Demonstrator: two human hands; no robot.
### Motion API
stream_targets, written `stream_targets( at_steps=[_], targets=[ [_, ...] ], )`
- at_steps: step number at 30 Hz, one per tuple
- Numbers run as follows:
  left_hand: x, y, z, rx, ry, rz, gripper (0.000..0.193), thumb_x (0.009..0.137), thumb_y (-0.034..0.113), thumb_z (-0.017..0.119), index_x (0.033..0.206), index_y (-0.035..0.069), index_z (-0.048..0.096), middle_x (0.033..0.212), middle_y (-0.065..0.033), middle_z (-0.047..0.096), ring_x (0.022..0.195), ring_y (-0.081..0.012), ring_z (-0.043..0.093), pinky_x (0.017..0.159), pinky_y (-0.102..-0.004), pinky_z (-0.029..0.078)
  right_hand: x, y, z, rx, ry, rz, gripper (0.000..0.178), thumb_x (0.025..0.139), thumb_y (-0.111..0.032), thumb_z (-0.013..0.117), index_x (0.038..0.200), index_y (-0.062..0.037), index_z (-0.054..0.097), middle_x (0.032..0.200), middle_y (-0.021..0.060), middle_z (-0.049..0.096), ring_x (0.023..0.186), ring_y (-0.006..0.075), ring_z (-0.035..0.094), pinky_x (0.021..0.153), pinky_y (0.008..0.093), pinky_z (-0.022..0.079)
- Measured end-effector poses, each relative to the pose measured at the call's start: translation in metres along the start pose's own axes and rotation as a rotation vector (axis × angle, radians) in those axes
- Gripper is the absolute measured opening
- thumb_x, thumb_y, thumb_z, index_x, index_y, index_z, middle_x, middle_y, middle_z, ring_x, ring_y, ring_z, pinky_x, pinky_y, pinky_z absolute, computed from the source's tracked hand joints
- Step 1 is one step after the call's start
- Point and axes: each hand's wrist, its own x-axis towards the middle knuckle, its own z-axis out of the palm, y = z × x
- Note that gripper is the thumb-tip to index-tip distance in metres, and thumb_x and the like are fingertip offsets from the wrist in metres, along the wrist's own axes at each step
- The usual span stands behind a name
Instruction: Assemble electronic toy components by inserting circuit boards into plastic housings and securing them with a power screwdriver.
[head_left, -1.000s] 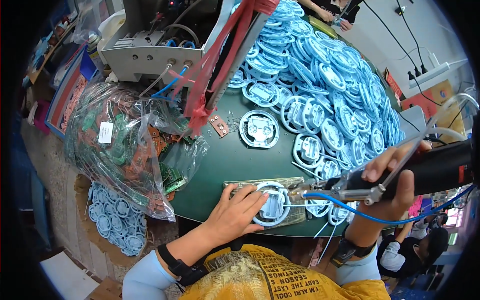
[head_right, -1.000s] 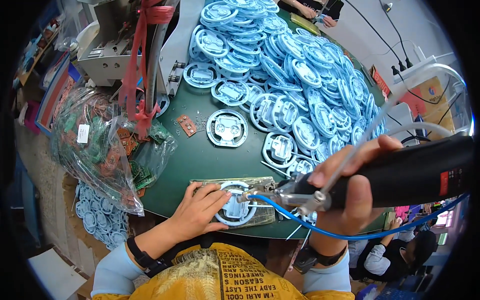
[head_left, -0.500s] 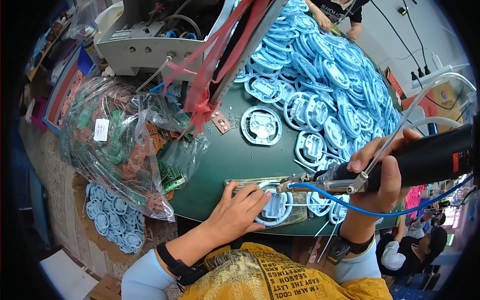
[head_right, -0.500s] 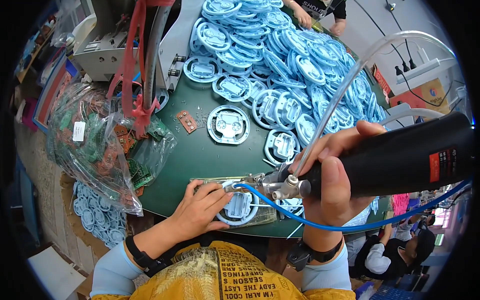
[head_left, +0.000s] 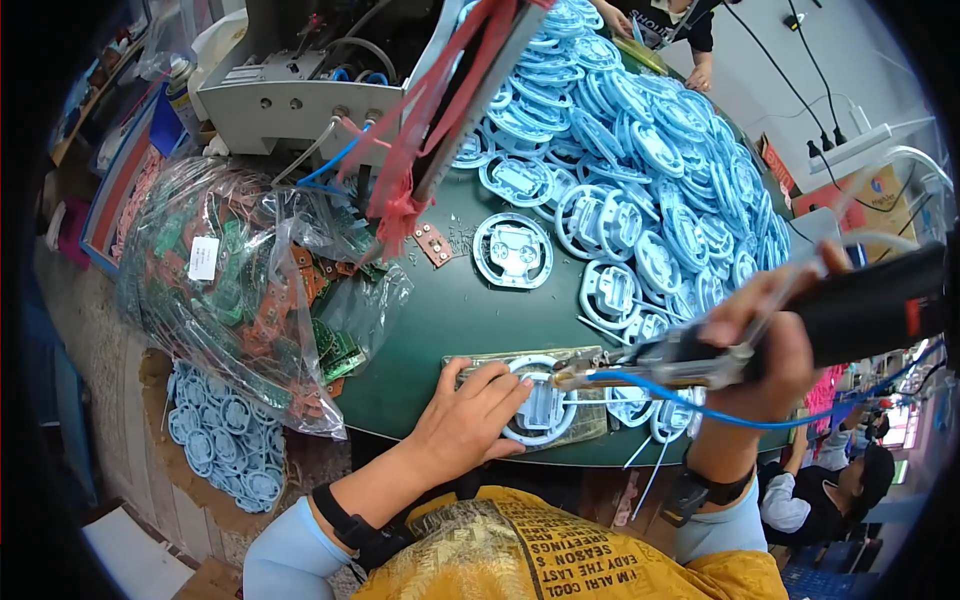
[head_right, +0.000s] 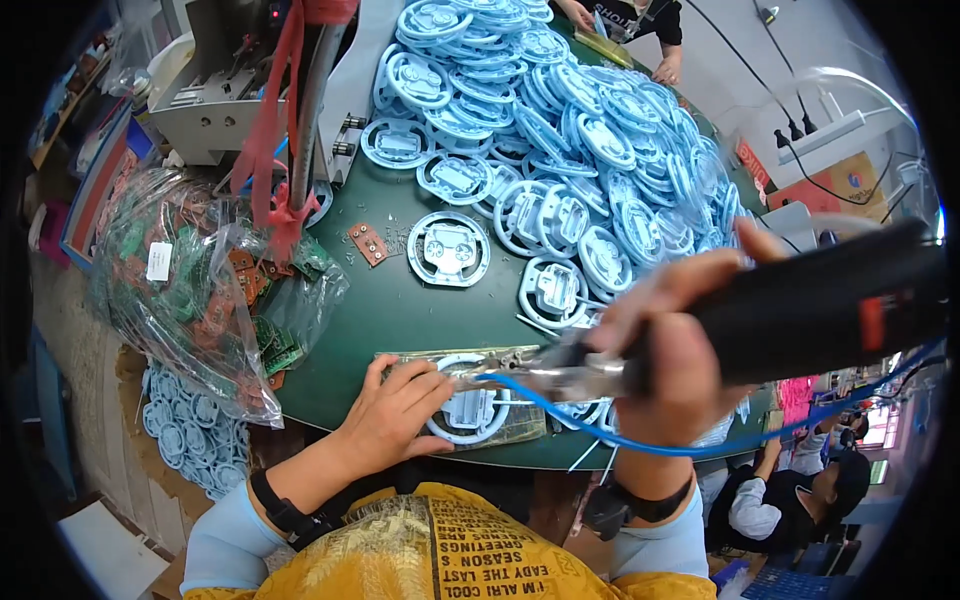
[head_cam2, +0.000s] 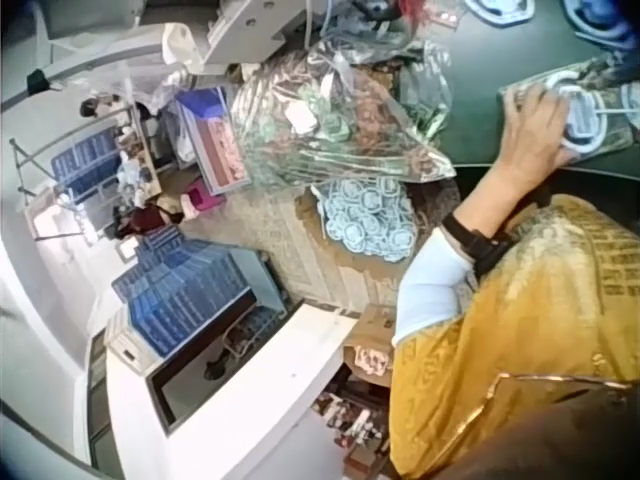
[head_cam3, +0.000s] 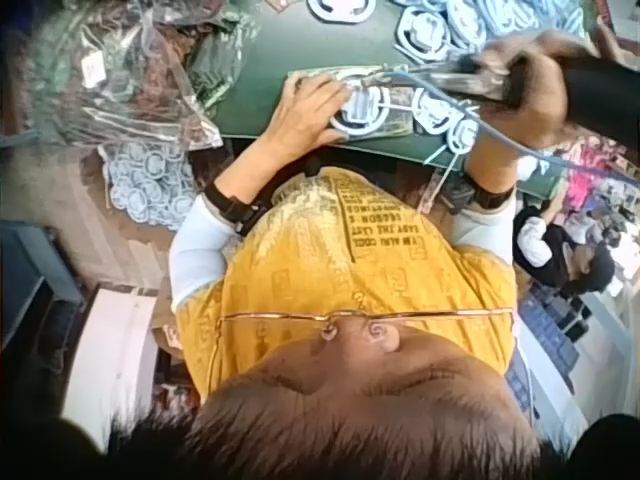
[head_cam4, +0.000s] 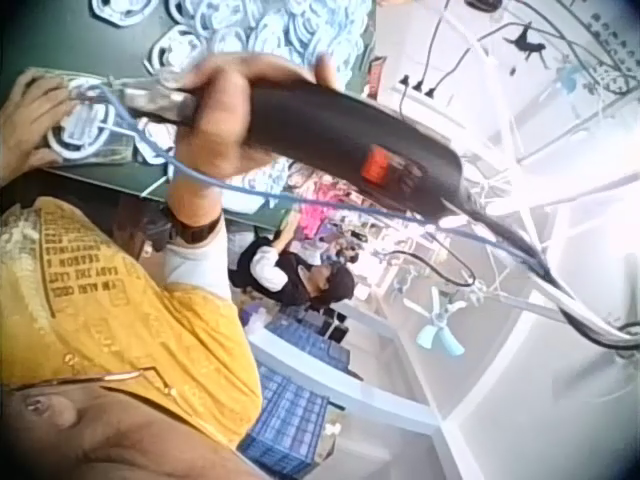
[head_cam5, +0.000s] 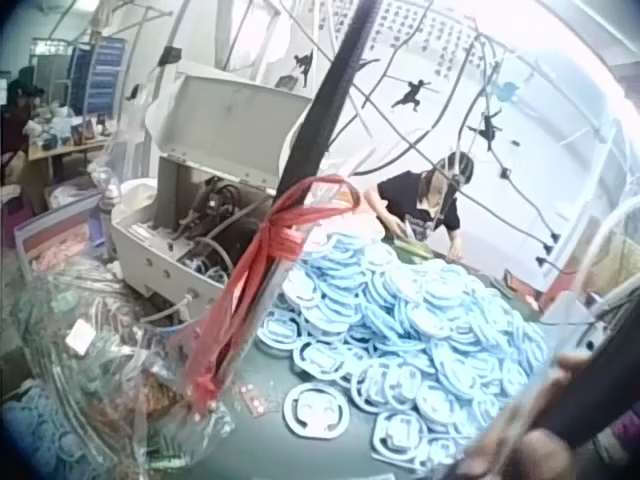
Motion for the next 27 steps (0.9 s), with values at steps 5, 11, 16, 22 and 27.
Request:
stream_targets(
  at_steps=[5, 11, 16, 22, 27],
  targets=[
    [0.003, 0.007, -0.004, 0.051, -0.004, -0.018, 0.087, 0.06, 0.036, 0.088, 0.133, 0.004, 0.054, 0.12, -0.008, 0.058, 0.121, -0.0268, 0.05, 0.104, -0.0528, 0.031, -0.001, -0.033, -0.019, -0.005, 0.055, -0.031, 0.061, 0.084, -0.008, 0.057, 0.138, 0.0044, 0.032, 0.087, 0.0117, 0.05, 0.06, 0.0201, 0.06, 0.054, 0.0313, 0.054],
    [0.02, 0.011, -0.013, 0.125, -0.12, -0.006, 0.093, 0.057, 0.035, 0.09, 0.135, 0.003, 0.052, 0.113, -0.0083, 0.056, 0.118, -0.0272, 0.05, 0.105, -0.0547, 0.031, -0.015, -0.021, -0.009, -0.004, 0.094, 0.073, 0.062, 0.082, -0.008, 0.066, 0.136, 0.0, 0.037, 0.085, 0.0084, 0.051, 0.064, 0.0197, 0.061, 0.059, 0.033, 0.053],
    [0.027, 0.014, -0.015, 0.158, -0.16, 0.011, 0.086, 0.056, 0.035, 0.09, 0.128, 0.003, 0.058, 0.111, -0.0085, 0.057, 0.118, -0.0281, 0.051, 0.105, -0.0562, 0.031, -0.012, -0.016, -0.012, 0.054, 0.079, 0.077, 0.057, 0.082, 0.006, 0.063, 0.133, 0.0039, 0.037, 0.082, 0.0088, 0.055, 0.063, 0.018, 0.062, 0.063, 0.0305, 0.052],
    [0.032, 0.018, -0.02, 0.186, -0.216, 0.015, 0.087, 0.058, 0.033, 0.09, 0.132, 0.002, 0.054, 0.111, -0.0076, 0.056, 0.118, -0.0272, 0.051, 0.104, -0.0565, 0.033, -0.013, -0.011, -0.015, -0.079, 0.052, 0.103, 0.054, 0.082, 0.0, 0.06, 0.132, 0.0013, 0.041, 0.083, 0.0097, 0.052, 0.061, 0.0208, 0.06, 0.057, 0.0325, 0.052],
    [0.036, 0.011, -0.008, 0.134, -0.027, 0.026, 0.063, 0.067, 0.028, 0.085, 0.122, 0.009, 0.062, 0.11, -0.0064, 0.057, 0.113, -0.0255, 0.053, 0.101, -0.0536, 0.034, -0.006, -0.02, -0.018, 0.008, 0.046, 0.109, 0.047, 0.083, -0.004, 0.061, 0.125, -0.0023, 0.04, 0.081, 0.0089, 0.051, 0.059, 0.0201, 0.059, 0.055, 0.0331, 0.052]
  ],
)
